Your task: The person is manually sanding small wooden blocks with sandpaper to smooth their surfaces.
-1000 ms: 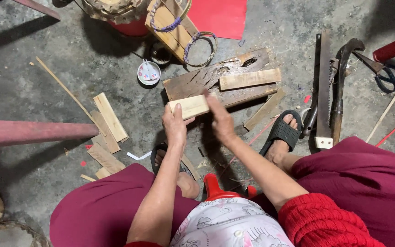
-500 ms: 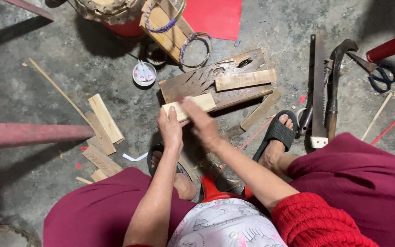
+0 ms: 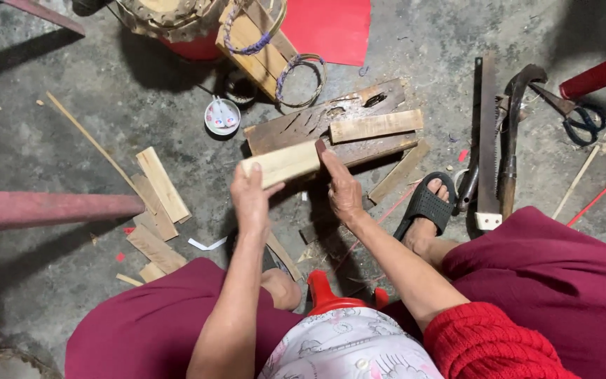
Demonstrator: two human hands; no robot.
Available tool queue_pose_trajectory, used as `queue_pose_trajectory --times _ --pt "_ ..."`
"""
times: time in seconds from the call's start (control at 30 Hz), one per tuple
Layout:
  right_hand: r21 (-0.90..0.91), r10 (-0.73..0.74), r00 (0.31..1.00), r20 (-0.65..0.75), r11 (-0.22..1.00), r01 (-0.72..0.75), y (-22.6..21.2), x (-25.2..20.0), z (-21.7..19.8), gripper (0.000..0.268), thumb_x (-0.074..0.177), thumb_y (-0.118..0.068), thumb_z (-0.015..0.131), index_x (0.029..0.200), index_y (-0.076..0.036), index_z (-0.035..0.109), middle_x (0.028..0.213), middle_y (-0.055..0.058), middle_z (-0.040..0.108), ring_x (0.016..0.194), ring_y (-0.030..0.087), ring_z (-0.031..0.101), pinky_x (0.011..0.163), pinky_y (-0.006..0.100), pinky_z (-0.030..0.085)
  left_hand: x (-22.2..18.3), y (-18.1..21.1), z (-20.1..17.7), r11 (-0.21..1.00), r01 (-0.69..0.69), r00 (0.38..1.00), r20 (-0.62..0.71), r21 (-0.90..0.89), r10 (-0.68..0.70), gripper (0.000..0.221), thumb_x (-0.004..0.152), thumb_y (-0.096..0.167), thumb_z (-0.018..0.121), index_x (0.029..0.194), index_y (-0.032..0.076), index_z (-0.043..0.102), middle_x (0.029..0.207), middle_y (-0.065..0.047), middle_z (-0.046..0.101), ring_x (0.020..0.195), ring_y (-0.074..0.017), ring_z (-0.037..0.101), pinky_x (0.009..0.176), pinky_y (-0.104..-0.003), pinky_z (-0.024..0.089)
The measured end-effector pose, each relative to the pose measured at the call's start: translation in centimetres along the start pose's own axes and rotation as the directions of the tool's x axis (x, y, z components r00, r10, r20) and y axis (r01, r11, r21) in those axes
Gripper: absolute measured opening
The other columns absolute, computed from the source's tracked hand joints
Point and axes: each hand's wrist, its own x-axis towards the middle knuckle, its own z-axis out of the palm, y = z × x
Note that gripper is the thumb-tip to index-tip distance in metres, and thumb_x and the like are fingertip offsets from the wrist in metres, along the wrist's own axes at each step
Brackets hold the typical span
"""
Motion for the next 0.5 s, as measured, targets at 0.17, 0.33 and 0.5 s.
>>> queue_pose_trajectory --times 0.17,0.33,0.5 --pt "0.065 0.061 0.983 -0.175 0.997 -0.050 -0.9 3.2 -1.5 0.052 0.103 0.003 0.042 0.147 -0.018 0.059 0.142 0.007 0.064 0.131 0.025 0.059 0.112 0.038 0.049 1.2 0.2 -1.5 0.922 -0.313 0.937 0.231 0.225 0.262 0.029 0.105 0.015 0.058 0.132 0.005 0.063 0.120 -0.020 0.068 0.111 -0.0246 0.063 0.089 -0.052 0.061" --pt "0.128 0.084 0.963 -0.257 0.990 -0.052 0.7 3.9 -1.9 0.047 0.105 0.002 0.045 0.144 -0.018 0.061 0.140 0.004 0.066 0.129 0.023 0.061 0.109 0.037 0.051 -0.9 1.9 -1.3 0.667 -0.626 0.743 0.569 0.403 0.354 0.028 0.096 0.004 0.067 0.115 0.021 0.079 0.130 -0.011 0.065 0.116 -0.0366 0.067 0.098 -0.049 0.055" --pt "0.145 0.082 0.991 -0.107 0.987 -0.066 -1.2 2.6 -1.2 0.049 0.101 0.009 0.050 0.144 -0.013 0.061 0.142 0.013 0.063 0.128 0.031 0.062 0.110 0.045 0.050 -1.5 1.4 -2.3 0.654 -0.602 0.783 0.499 0.458 0.371 0.034 0.094 -0.005 0.059 0.097 0.020 0.081 0.147 -0.017 0.045 0.133 -0.0472 0.051 0.114 -0.055 0.039"
